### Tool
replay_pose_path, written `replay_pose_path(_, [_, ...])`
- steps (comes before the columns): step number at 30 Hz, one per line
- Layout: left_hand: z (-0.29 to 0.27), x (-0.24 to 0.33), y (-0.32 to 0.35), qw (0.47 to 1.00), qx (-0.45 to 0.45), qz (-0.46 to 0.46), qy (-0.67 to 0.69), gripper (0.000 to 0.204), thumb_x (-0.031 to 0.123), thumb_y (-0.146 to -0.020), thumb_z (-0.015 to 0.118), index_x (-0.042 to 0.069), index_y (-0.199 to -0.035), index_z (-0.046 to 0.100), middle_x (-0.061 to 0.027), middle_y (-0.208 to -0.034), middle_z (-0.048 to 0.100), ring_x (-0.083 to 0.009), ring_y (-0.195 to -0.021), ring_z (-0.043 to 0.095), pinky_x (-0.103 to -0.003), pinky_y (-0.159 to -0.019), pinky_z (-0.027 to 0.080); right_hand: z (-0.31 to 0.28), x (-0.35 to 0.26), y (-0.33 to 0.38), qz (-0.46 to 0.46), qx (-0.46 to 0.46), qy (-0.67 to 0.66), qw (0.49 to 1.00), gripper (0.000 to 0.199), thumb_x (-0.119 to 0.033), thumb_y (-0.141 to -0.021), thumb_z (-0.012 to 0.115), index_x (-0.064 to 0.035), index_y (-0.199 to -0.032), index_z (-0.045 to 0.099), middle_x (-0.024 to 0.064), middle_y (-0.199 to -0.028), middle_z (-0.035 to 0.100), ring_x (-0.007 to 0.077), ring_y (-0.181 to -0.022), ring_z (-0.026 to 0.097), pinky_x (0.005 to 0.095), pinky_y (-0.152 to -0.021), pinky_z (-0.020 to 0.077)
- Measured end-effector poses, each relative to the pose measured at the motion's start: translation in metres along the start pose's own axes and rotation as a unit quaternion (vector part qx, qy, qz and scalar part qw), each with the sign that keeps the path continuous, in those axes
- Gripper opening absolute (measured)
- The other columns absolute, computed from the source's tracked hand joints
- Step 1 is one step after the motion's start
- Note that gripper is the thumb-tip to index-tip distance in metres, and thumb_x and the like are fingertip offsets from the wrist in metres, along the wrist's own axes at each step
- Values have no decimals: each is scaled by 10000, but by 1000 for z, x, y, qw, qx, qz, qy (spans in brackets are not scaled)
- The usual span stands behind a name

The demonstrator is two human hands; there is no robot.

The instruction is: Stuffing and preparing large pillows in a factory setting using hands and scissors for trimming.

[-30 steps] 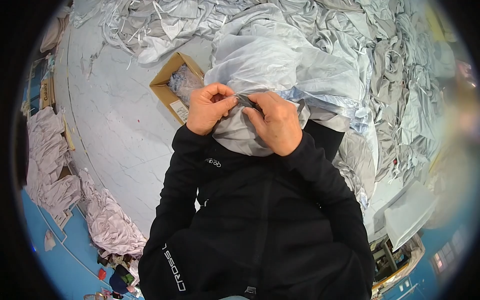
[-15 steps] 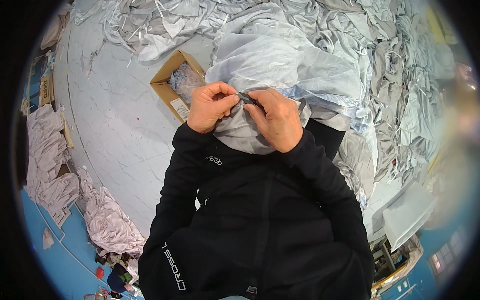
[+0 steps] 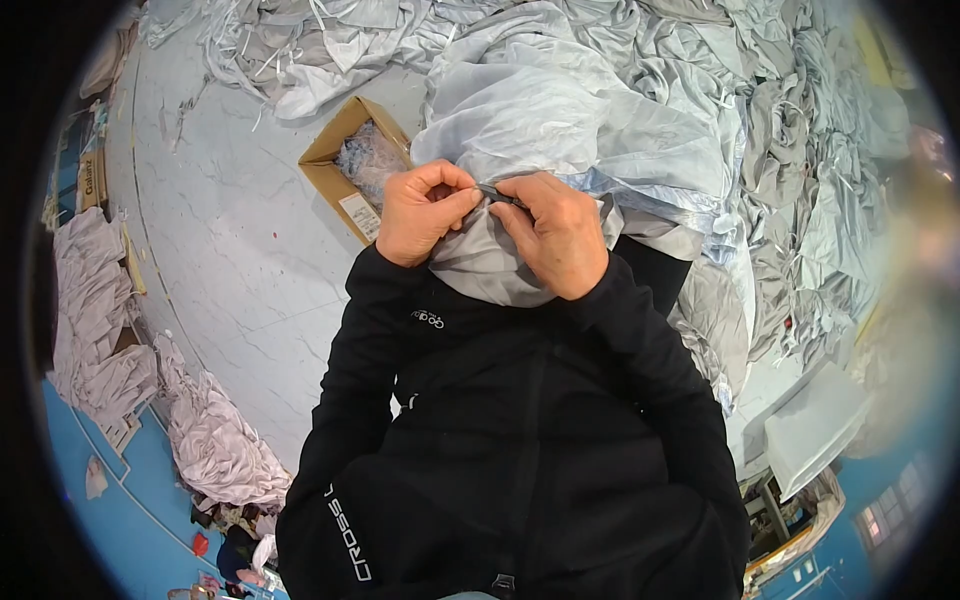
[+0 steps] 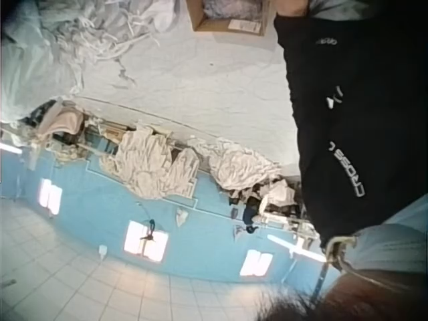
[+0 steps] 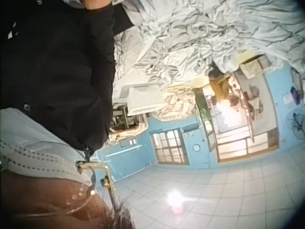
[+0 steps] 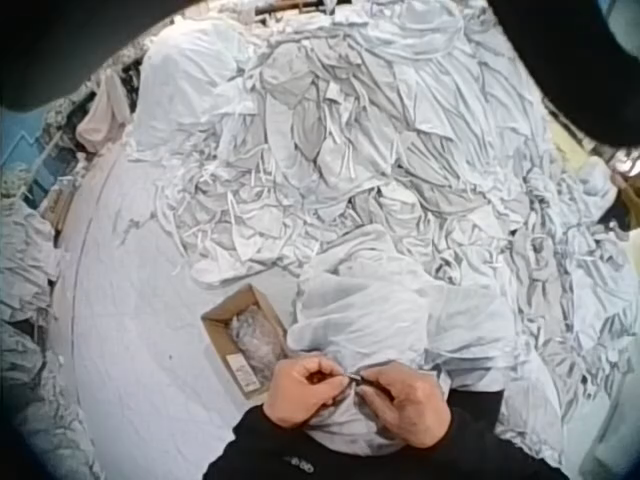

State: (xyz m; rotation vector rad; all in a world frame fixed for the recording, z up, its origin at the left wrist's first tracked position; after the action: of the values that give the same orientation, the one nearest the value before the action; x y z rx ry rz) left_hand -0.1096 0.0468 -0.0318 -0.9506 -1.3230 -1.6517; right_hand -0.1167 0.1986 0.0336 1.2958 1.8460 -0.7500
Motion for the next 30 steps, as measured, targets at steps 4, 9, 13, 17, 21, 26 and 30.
replay_pose_path(4, [1, 1, 0, 1000, 3, 4, 2, 78, 35, -771, 693, -4, -822, 650, 0, -661, 609, -33, -534, 523, -174, -480, 398, -3, 8, 2, 34, 9, -42, 998, 169, -10, -783, 683, 16, -947, 651, 90, -774, 649, 128, -655, 606, 242, -608, 469])
replay_pose_path(9, [-3, -6, 0, 998, 32, 51, -27, 91, 25, -745, 714, 1, -807, 652, 16, -701, 587, -33, -572, 513, -182, -513, 400, -8, 14, 4, 64, 5, -53, 996, 179, -16, -788, 679, 31, -958, 648, 92, -771, 659, 103, -677, 604, 237, -622, 474])
replay_pose_path(13, [-2, -1, 2, 991, 63, 96, -68, 104, 6, -714, 730, 8, -783, 652, 14, -730, 555, -38, -599, 497, -188, -539, 395, -8, 6, 6, 51, -8, -45, 998, 192, -23, -777, 693, 25, -958, 648, 95, -784, 654, 120, -677, 609, 241, -626, 476])
replay_pose_path(17, [2, 8, 6, 983, 63, 133, -112, 100, -54, -757, 702, 3, -813, 644, 29, -765, 550, -19, -637, 487, -164, -555, 374, -6, 8, 6, 37, -1, -39, 999, 209, -21, -765, 705, 20, -961, 646, 97, -790, 645, 133, -668, 603, 247, -619, 475])
replay_pose_path(21, [1, 6, 7, 984, 61, 129, -104, 95, -57, -756, 701, 2, -789, 634, 28, -762, 548, -21, -640, 496, -166, -558, 376, -5, 10, 7, 43, -6, -39, 998, 212, -20, -761, 707, 19, -960, 645, 98, -787, 644, 139, -664, 603, 250, -617, 476])
replay_pose_path(26, [0, 1, 5, 989, 72, 111, -71, 88, -3, -717, 722, 12, -754, 644, 14, -707, 557, -36, -591, 496, -186, -532, 392, -5, 9, 6, 42, -6, -33, 999, 215, -26, -760, 710, 20, -960, 645, 98, -788, 646, 142, -664, 604, 250, -614, 473])
replay_pose_path(30, [0, -1, 6, 996, 56, 73, -21, 88, 1, -744, 719, 10, -775, 638, 27, -701, 575, -21, -594, 499, -174, -523, 386, -6, 7, 6, 35, -2, -36, 999, 221, -28, -758, 712, 20, -963, 644, 98, -788, 645, 141, -664, 604, 249, -612, 471])
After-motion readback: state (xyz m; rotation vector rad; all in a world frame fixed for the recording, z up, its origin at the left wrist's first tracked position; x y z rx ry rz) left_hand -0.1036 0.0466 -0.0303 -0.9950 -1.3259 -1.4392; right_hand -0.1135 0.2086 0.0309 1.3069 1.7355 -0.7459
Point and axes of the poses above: each hand's wrist, its own y-axis away from the middle knuckle, its own z-axis out of the palm, x = y × z, the point moved 7 cm from there along -y, towards the middle knuckle
